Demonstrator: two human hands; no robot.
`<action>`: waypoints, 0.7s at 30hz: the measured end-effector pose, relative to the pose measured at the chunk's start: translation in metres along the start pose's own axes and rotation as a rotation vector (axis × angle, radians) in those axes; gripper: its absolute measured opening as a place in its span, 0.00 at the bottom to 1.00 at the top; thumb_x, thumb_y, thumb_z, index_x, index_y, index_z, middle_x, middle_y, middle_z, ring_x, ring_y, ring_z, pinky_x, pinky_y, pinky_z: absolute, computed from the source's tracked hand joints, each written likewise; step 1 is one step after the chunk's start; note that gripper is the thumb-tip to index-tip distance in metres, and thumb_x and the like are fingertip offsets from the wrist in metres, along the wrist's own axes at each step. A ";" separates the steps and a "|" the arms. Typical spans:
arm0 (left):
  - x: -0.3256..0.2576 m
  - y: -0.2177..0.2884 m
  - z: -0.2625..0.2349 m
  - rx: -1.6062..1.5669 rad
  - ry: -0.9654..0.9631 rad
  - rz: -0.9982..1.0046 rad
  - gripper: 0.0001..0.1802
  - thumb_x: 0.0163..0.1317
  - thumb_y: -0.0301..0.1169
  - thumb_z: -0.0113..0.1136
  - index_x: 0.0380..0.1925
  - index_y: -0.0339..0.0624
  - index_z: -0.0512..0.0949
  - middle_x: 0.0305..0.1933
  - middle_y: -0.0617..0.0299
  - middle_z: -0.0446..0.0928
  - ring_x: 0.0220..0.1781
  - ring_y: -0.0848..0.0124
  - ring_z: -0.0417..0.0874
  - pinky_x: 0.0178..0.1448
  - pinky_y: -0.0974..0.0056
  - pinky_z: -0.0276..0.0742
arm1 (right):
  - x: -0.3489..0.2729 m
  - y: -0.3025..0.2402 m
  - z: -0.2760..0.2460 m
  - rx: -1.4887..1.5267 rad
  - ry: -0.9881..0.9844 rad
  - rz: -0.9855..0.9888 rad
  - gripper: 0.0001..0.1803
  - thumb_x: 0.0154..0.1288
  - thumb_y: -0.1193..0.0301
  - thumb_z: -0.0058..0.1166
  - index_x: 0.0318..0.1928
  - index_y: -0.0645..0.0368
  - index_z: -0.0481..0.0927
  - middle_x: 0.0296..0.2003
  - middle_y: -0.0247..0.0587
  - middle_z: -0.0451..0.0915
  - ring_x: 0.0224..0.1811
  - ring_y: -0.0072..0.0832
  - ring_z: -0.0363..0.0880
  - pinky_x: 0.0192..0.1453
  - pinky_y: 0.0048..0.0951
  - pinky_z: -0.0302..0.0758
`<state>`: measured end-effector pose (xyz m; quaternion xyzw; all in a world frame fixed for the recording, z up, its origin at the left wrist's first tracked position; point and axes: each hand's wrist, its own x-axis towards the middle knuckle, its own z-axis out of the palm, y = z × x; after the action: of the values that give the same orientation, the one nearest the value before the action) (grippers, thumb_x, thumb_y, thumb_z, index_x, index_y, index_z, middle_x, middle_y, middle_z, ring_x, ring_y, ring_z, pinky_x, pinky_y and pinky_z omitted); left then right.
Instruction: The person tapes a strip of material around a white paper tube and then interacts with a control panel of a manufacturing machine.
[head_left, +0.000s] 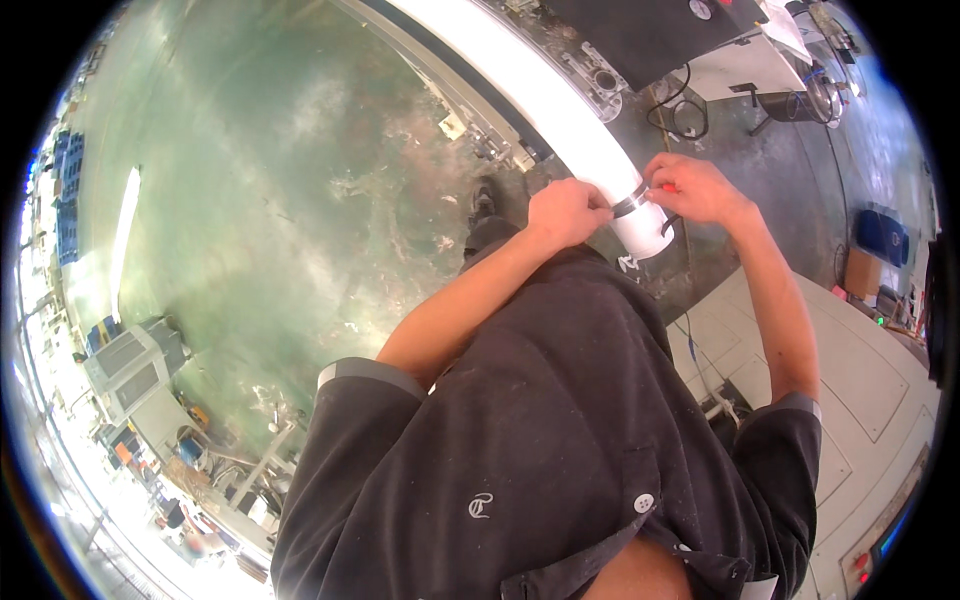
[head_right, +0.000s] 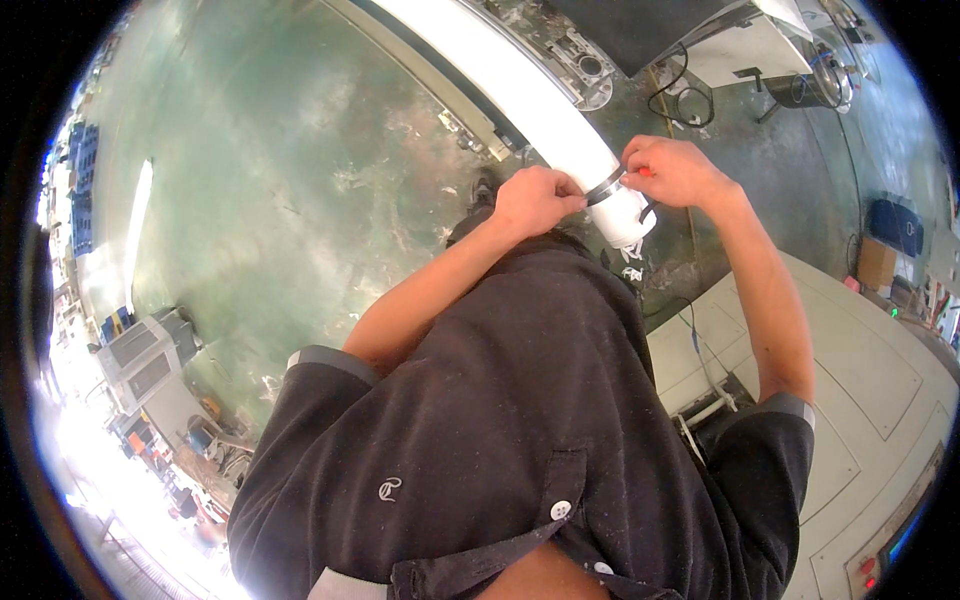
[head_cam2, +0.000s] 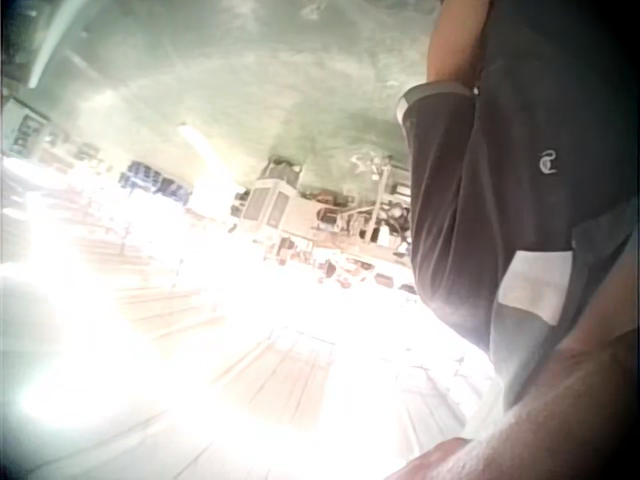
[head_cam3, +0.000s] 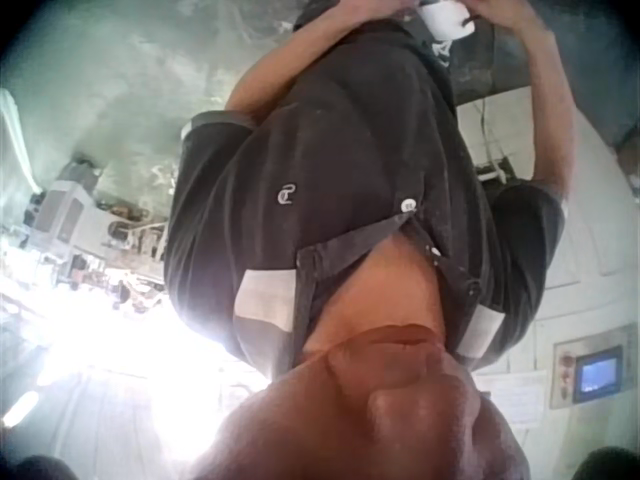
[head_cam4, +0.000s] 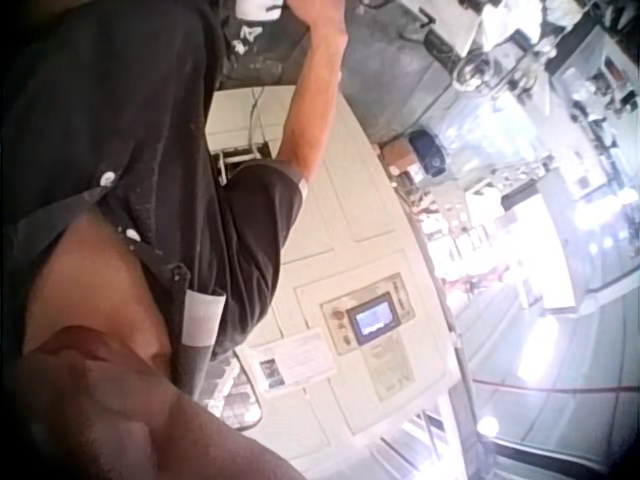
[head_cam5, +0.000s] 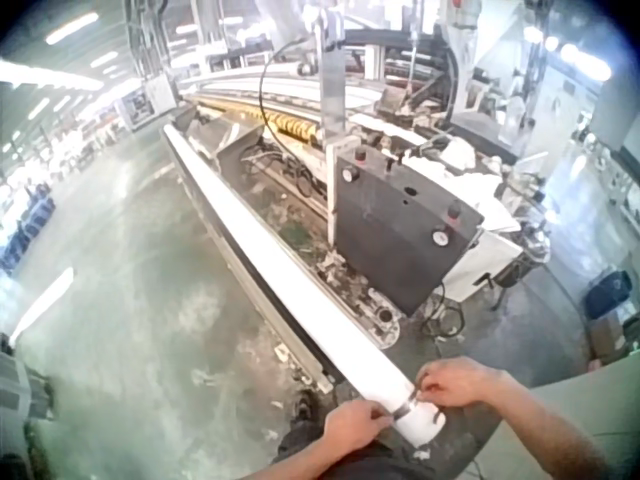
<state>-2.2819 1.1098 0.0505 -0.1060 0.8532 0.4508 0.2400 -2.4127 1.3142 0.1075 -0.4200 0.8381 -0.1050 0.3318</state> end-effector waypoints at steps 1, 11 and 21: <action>0.000 0.000 0.000 -0.003 0.000 0.004 0.14 0.53 0.44 0.67 0.34 0.49 0.88 0.35 0.61 0.86 0.38 0.63 0.86 0.44 0.60 0.80 | 0.000 0.000 0.000 -0.009 0.000 -0.006 0.13 0.65 0.62 0.56 0.34 0.61 0.81 0.49 0.36 0.79 0.45 0.37 0.80 0.47 0.36 0.76; 0.003 -0.003 0.001 -0.024 -0.018 -0.015 0.14 0.53 0.43 0.67 0.33 0.48 0.88 0.34 0.61 0.86 0.38 0.64 0.86 0.44 0.61 0.80 | 0.003 0.003 0.000 0.044 -0.038 0.028 0.14 0.66 0.62 0.55 0.38 0.60 0.83 0.46 0.37 0.80 0.45 0.38 0.80 0.49 0.35 0.76; 0.005 -0.003 -0.001 -0.094 -0.049 -0.033 0.14 0.53 0.42 0.69 0.34 0.46 0.88 0.34 0.60 0.87 0.37 0.66 0.87 0.44 0.63 0.80 | 0.008 0.012 0.001 0.095 -0.087 0.037 0.15 0.66 0.59 0.56 0.39 0.58 0.84 0.42 0.39 0.81 0.44 0.39 0.80 0.48 0.35 0.75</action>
<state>-2.2852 1.1073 0.0465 -0.1199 0.8231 0.4889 0.2629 -2.4228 1.3158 0.0973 -0.3924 0.8246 -0.1204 0.3893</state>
